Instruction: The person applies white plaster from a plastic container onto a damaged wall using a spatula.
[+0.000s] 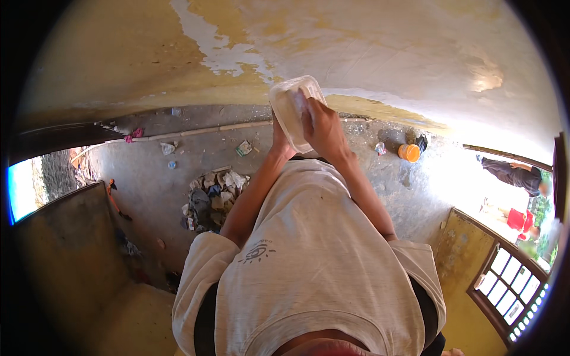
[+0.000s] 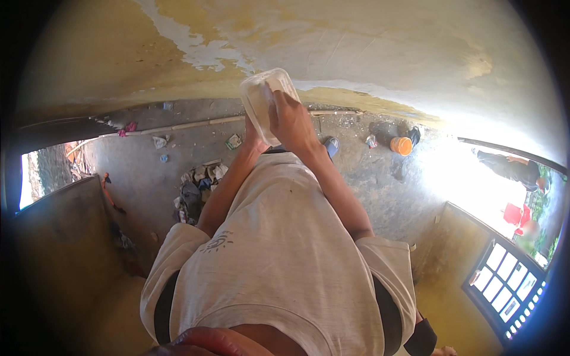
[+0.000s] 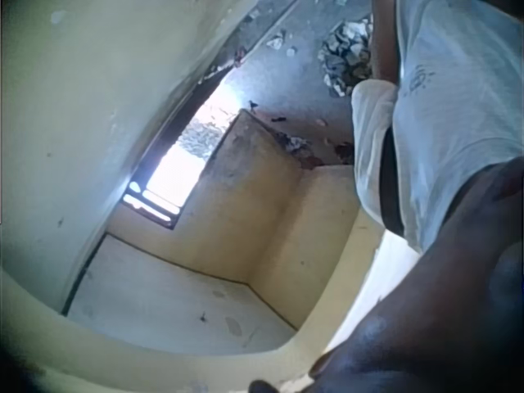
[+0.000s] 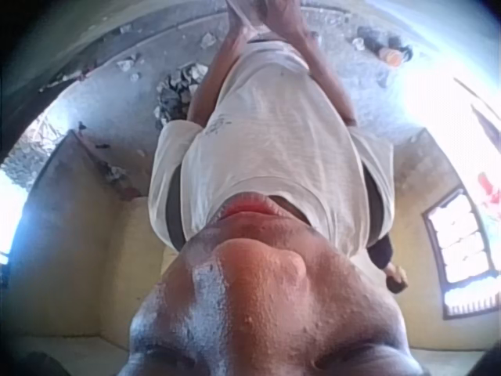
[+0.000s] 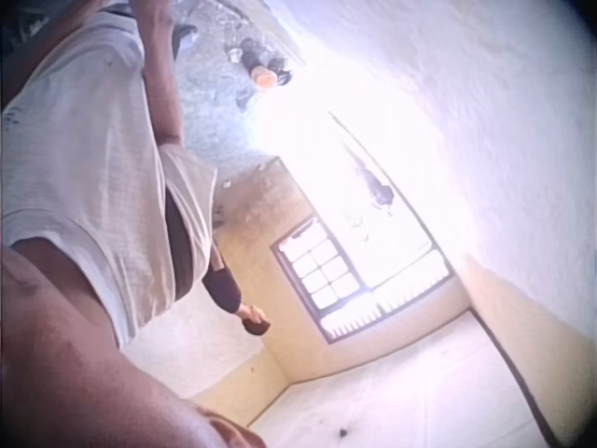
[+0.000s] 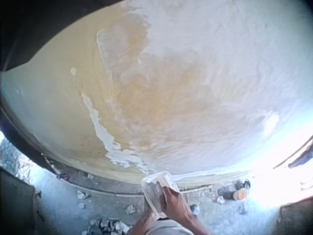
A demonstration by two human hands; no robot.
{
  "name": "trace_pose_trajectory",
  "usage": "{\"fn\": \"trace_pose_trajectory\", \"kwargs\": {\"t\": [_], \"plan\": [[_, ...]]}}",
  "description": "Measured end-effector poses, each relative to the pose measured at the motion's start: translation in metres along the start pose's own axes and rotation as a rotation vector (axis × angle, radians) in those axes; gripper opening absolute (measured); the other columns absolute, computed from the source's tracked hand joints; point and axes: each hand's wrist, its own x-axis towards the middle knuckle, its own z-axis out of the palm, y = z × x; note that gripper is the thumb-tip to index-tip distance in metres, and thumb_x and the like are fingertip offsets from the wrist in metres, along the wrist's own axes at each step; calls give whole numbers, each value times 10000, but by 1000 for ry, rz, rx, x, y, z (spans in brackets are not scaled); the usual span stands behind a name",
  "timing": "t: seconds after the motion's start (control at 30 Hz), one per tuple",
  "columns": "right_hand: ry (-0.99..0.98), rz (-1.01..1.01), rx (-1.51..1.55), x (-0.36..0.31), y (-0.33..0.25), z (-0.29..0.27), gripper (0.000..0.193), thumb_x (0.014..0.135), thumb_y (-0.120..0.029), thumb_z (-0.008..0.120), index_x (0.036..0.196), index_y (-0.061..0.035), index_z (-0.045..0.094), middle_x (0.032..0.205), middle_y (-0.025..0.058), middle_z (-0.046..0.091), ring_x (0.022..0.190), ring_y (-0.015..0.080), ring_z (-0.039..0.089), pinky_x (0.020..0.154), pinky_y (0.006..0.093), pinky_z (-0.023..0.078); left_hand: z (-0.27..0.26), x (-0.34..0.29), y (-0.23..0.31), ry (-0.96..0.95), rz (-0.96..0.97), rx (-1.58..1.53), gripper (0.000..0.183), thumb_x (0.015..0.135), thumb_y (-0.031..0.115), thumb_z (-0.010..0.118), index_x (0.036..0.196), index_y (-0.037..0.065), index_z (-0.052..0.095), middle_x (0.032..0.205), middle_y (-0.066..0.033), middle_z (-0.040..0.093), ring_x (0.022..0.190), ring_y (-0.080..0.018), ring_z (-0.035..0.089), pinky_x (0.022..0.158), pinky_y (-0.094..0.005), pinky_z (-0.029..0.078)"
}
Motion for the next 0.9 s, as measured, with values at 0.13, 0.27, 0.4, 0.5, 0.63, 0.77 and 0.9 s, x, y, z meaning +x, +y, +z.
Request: {"fn": "trace_pose_trajectory", "kwargs": {"t": [0.13,0.27,0.4,0.5,0.63,0.77,0.9], "plan": [[79,65,4,7,-13,-19,39,863,11,526,869,31,494,749,238,559,618,404,553,569,432,443,23,1,13,-21,6,27,488,1000,408,375,1380,103,395,1299,-82,531,1159,-218,556,970,-393,488],[-95,-4,-75,-5,6,3,144,862,-44,529,976,33,488,821,249,589,715,457,585,618,500,477,8,1,4,-33,5,-8,461,996,356,420,1381,106,393,1298,-89,530,1151,-226,565,955,-416,504],[-64,41,-94,4,5,-9,152,857,-45,541,988,7,483,833,246,589,721,457,586,619,500,475,18,-1,7,85,11,113,539,998,505,282,1351,126,430,1263,-80,550,1152,-222,559,972,-396,484],[-31,36,-13,-4,-4,-9,153,850,-36,545,983,8,482,833,241,589,723,451,588,623,495,476,13,1,4,60,32,129,568,991,539,260,1349,135,435,1268,-74,545,1161,-223,551,975,-397,480],[-138,-34,-67,-12,-8,6,181,836,-32,557,1000,17,498,838,240,588,731,435,593,623,490,478,-6,3,-2,61,-61,121,585,980,566,267,1342,141,443,1261,-71,548,1154,-221,553,966,-393,484],[-109,14,1,-3,7,2,177,823,19,561,991,54,515,801,255,580,741,458,564,623,482,449,0,-2,-3,80,-91,27,587,976,569,279,1343,141,442,1260,-71,551,1150,-219,557,958,-395,490],[-112,-20,10,-3,12,-3,240,819,28,565,1055,57,533,820,261,583,743,455,562,641,474,449,2,-1,0,126,-82,127,578,975,560,300,1351,143,434,1267,-69,549,1151,-219,560,951,-404,496]]}}
